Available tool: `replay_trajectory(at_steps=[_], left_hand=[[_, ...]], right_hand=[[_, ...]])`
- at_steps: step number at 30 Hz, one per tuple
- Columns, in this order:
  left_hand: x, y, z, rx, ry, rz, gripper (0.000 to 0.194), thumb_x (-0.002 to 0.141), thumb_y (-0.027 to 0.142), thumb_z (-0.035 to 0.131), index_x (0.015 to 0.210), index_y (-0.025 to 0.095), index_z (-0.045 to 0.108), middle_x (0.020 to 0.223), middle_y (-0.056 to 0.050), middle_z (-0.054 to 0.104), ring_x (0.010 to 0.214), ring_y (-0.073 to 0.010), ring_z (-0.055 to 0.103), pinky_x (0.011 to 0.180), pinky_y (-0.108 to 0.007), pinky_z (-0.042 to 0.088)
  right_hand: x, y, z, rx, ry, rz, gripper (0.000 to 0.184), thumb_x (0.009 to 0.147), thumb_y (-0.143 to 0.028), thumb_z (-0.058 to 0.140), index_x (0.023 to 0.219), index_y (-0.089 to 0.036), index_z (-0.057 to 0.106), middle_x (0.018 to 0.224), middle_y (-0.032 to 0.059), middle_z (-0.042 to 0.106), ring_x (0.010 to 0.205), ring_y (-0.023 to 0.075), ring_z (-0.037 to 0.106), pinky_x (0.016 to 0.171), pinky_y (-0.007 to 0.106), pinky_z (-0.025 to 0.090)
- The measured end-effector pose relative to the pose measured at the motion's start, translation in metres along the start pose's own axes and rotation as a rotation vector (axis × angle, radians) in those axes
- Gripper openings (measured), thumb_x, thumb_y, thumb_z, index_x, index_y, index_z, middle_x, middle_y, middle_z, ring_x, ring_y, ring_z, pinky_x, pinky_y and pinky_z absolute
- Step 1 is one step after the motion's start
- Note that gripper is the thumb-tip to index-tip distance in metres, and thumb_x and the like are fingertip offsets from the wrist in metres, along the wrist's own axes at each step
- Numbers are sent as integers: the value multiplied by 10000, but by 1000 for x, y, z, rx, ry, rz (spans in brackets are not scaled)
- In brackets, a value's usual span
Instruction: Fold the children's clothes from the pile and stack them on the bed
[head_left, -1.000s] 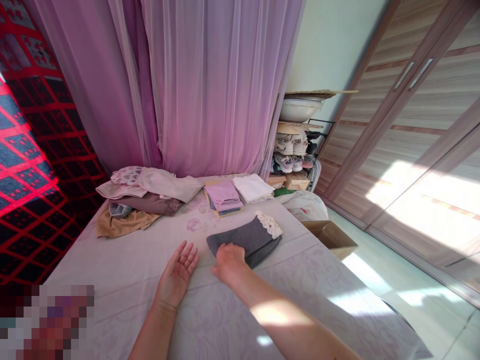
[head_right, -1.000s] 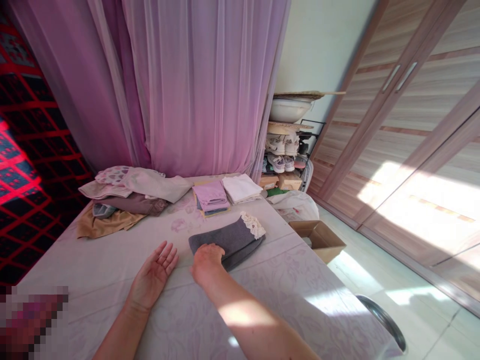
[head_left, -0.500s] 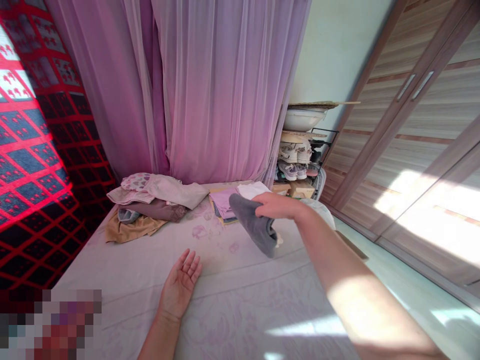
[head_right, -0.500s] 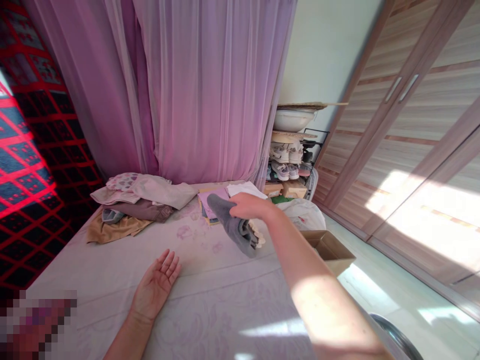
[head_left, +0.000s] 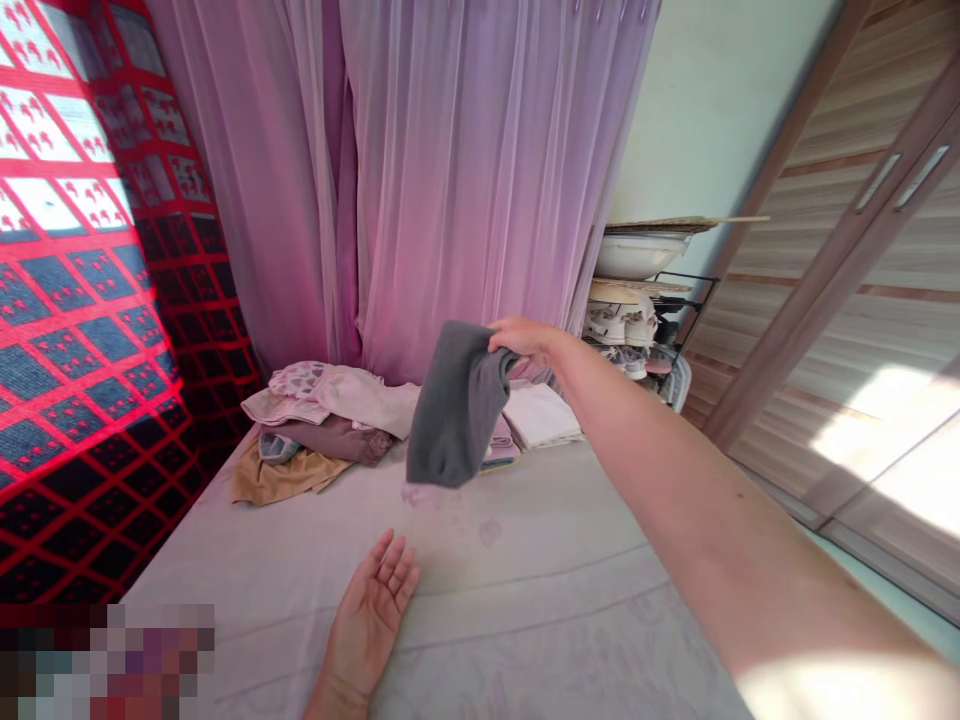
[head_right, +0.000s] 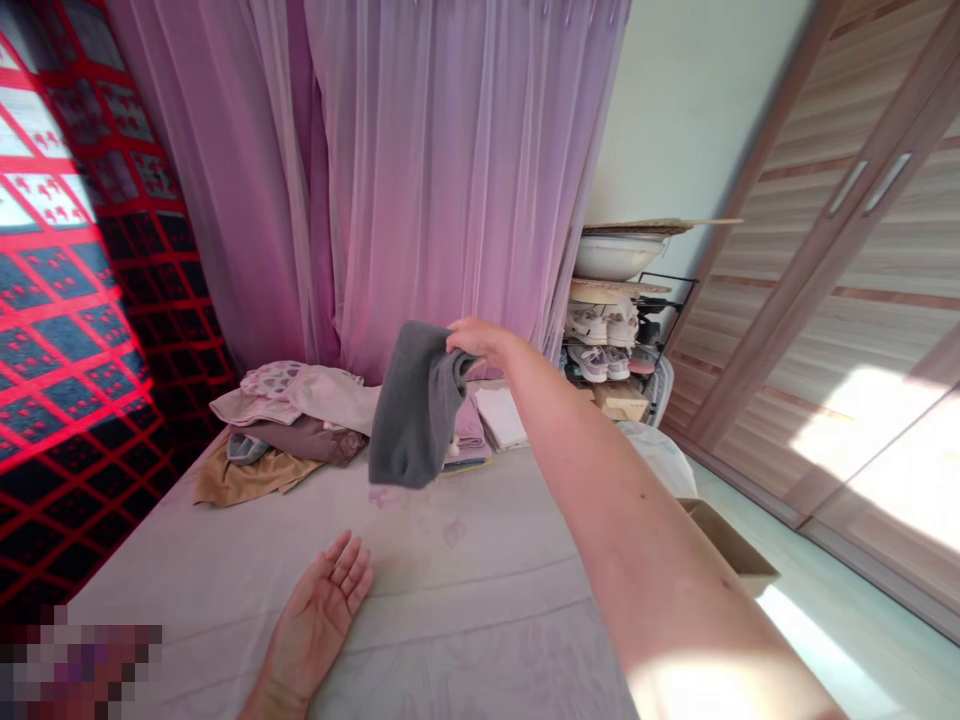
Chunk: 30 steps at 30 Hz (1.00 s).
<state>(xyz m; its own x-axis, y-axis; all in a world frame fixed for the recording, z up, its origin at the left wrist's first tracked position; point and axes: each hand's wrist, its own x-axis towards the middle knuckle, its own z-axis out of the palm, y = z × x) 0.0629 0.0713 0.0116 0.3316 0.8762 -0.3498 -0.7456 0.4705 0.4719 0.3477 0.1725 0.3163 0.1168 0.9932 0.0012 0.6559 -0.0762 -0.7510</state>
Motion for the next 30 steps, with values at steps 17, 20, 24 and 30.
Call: replay_trajectory(at_steps=[17, 20, 24, 30], left_hand=[[5, -1, -5, 19, -20, -51, 299, 926, 221, 495, 1165, 214, 674, 1217, -89, 684, 1050, -196, 677, 917, -363, 561], [3, 0, -2, 18, 12, -59, 299, 925, 221, 485, 1155, 211, 675, 1192, -89, 694, 1033, -193, 682, 904, -358, 565], [3, 1, 0, 20, 32, -54, 311, 918, 215, 493, 1181, 208, 660, 1175, -94, 699, 1021, -191, 686, 900, -360, 567], [4, 0, -1, 22, 18, -53, 351, 911, 205, 503, 1236, 217, 633, 1174, -92, 700, 1018, -191, 688, 898, -357, 564]], right_hand=[[6, 216, 132, -648, 65, -261, 682, 678, 59, 420, 1276, -220, 592, 1459, 34, 500, 1407, 216, 336, 1139, 443, 302], [8, 207, 121, -700, 71, -255, 652, 717, 76, 391, 1253, -234, 594, 1431, 39, 523, 1378, 204, 372, 1104, 409, 343], [29, 178, 87, -741, 116, -331, 601, 763, 63, 383, 1256, -203, 602, 1360, 74, 577, 1325, 195, 430, 1097, 364, 359], [22, 207, 94, -758, 106, -393, 616, 795, 30, 357, 1325, -188, 583, 1379, 76, 576, 1342, 202, 427, 1140, 423, 328]])
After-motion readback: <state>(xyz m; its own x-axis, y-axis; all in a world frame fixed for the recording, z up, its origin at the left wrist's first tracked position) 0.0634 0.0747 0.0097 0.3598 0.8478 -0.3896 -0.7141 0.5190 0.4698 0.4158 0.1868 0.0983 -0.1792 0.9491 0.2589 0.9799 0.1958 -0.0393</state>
